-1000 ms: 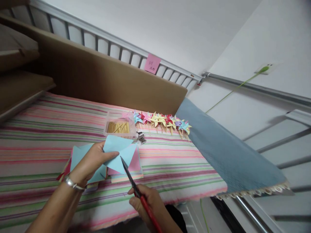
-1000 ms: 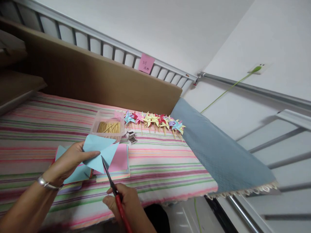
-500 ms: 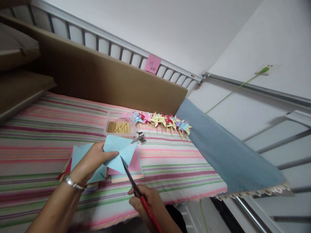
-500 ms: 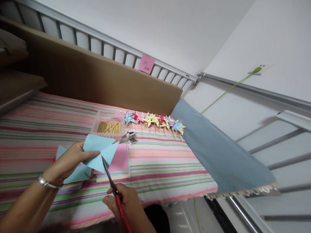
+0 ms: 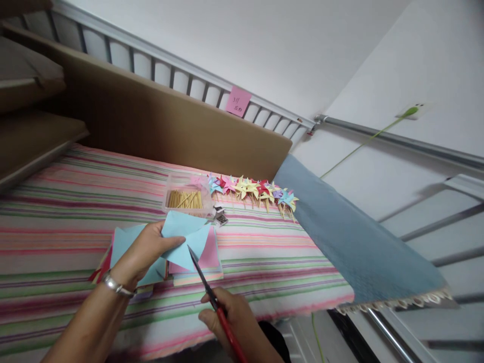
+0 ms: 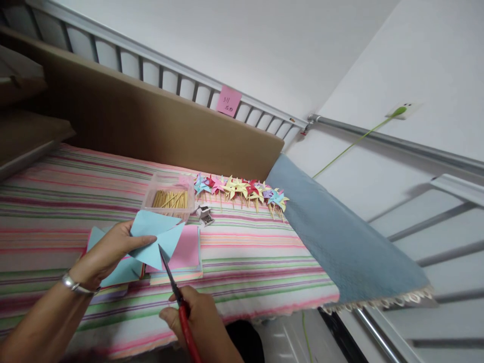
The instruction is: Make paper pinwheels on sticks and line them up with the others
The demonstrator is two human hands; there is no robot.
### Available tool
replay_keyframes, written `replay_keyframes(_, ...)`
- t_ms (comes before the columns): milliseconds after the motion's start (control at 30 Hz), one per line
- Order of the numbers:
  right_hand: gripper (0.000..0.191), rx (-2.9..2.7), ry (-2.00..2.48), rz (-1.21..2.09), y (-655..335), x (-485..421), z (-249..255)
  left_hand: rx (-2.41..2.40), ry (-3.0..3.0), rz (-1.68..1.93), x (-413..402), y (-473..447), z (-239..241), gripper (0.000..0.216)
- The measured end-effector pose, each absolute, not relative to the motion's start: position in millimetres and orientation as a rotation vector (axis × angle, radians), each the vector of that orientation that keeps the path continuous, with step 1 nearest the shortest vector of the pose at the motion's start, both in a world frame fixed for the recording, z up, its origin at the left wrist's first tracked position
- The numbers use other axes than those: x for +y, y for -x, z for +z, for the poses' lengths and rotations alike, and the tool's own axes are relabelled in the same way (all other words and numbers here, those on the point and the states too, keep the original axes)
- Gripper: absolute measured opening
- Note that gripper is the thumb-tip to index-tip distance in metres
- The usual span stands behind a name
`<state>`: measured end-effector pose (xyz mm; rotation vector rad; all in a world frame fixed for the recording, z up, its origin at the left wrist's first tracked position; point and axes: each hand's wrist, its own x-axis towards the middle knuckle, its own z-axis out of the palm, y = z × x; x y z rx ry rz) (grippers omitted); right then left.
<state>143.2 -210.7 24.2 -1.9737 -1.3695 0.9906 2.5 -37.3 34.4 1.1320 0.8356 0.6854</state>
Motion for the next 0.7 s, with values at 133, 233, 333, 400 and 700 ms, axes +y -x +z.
replay_keyframes(133, 0.019, -1.572, 1.949, 0.925, -156.7, -224.2, 24.8, 0.859, -1.079, 0.749, -33.7, -2.3, 33.8, 0.032)
replay_keyframes(233, 0.036, -1.703, 1.829, 0.96, -181.4, -244.7, 9.1, 0.872, -1.057, 0.773, -29.8, 0.3, 31.4, 0.036)
replay_keyframes(333, 0.049, -1.731, 1.933, 0.803, -220.3, -261.3, -15.4, 0.854, -1.049, 0.784, -27.3, 2.8, 28.7, 0.037)
replay_keyframes(400, 0.05, -1.591, 2.155, 0.556, -251.0, -263.4, -29.3, 0.828, -1.032, 0.806, -26.6, 3.3, 27.1, 0.036)
replay_keyframes(700, 0.045, -1.222, 2.515, 0.151, -330.8, -218.6, -49.4, 0.72, -0.975, 0.8, -28.5, 4.2, 24.9, 0.017)
